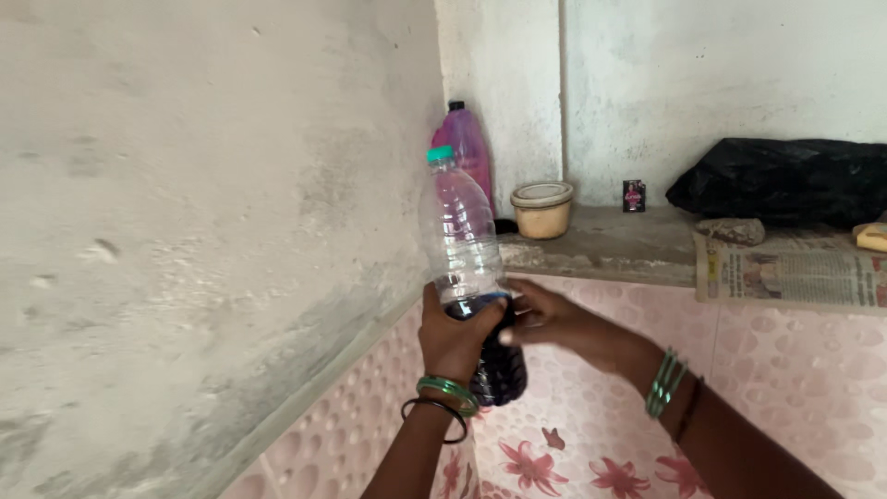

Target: The person places a plastic bottle on a ledge and then unwraps a small rectangular item from its packaging. The person handles the bottle and the wrapped item by hand.

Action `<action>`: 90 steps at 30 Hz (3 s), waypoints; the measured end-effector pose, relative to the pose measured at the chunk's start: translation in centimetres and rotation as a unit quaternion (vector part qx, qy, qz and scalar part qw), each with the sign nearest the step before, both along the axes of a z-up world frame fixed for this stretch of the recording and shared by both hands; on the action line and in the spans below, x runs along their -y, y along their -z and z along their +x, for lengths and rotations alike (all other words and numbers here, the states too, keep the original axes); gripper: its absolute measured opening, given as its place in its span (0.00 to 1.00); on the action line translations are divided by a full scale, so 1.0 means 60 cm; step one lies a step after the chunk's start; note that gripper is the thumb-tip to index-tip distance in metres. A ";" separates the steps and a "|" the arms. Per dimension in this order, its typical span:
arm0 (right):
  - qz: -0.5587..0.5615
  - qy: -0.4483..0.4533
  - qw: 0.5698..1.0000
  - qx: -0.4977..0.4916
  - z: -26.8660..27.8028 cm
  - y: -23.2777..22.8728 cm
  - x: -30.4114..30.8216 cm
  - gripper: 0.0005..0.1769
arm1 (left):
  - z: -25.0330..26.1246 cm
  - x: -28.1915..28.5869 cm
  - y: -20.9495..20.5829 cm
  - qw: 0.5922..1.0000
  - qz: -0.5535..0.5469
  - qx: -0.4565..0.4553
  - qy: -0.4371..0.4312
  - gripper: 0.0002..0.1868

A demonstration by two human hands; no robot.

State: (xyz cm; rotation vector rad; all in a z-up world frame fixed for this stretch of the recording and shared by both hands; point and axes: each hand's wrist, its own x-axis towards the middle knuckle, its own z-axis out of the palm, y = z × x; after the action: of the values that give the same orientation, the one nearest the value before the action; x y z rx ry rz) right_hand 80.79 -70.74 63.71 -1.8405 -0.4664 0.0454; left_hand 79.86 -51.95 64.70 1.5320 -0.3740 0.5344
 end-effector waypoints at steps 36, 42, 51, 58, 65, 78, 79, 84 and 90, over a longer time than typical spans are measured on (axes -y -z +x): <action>-0.137 0.459 0.852 0.211 0.393 -0.067 0.256 0.33 | 0.301 0.164 -0.023 0.984 0.076 0.027 -0.162 0.45; -0.172 0.487 0.817 0.259 0.361 -0.042 0.278 0.33 | 0.336 0.202 -0.070 0.981 0.114 0.071 -0.138 0.48; -0.286 0.306 0.679 0.602 0.350 0.022 0.187 0.23 | 0.402 0.260 -0.125 0.985 0.105 0.067 -0.116 0.46; -0.284 0.335 0.659 0.611 0.367 0.022 0.185 0.25 | 0.487 0.290 -0.129 0.982 0.076 0.093 -0.146 0.51; -0.343 0.392 0.646 0.558 0.371 0.014 0.175 0.25 | 0.547 0.329 -0.120 0.984 0.107 0.096 -0.104 0.51; -0.377 0.381 0.627 0.565 0.368 0.017 0.169 0.25 | 0.576 0.348 -0.106 0.977 0.070 0.171 -0.106 0.49; -0.380 0.380 0.626 0.565 0.367 0.018 0.168 0.25 | 0.578 0.347 -0.104 0.978 0.072 0.169 -0.101 0.49; -0.401 0.392 0.606 0.564 0.369 0.019 0.167 0.24 | 0.607 0.346 -0.090 0.961 0.092 0.241 -0.097 0.53; -0.404 0.401 0.603 0.559 0.367 0.020 0.165 0.26 | 0.621 0.322 -0.036 0.951 0.175 0.238 -0.098 0.54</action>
State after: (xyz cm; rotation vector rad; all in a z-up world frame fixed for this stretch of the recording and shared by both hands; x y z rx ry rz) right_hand 102.83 -80.63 62.50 -2.6378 -0.4005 -1.9154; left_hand 117.10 -71.28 66.84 1.7841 -0.7202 1.0455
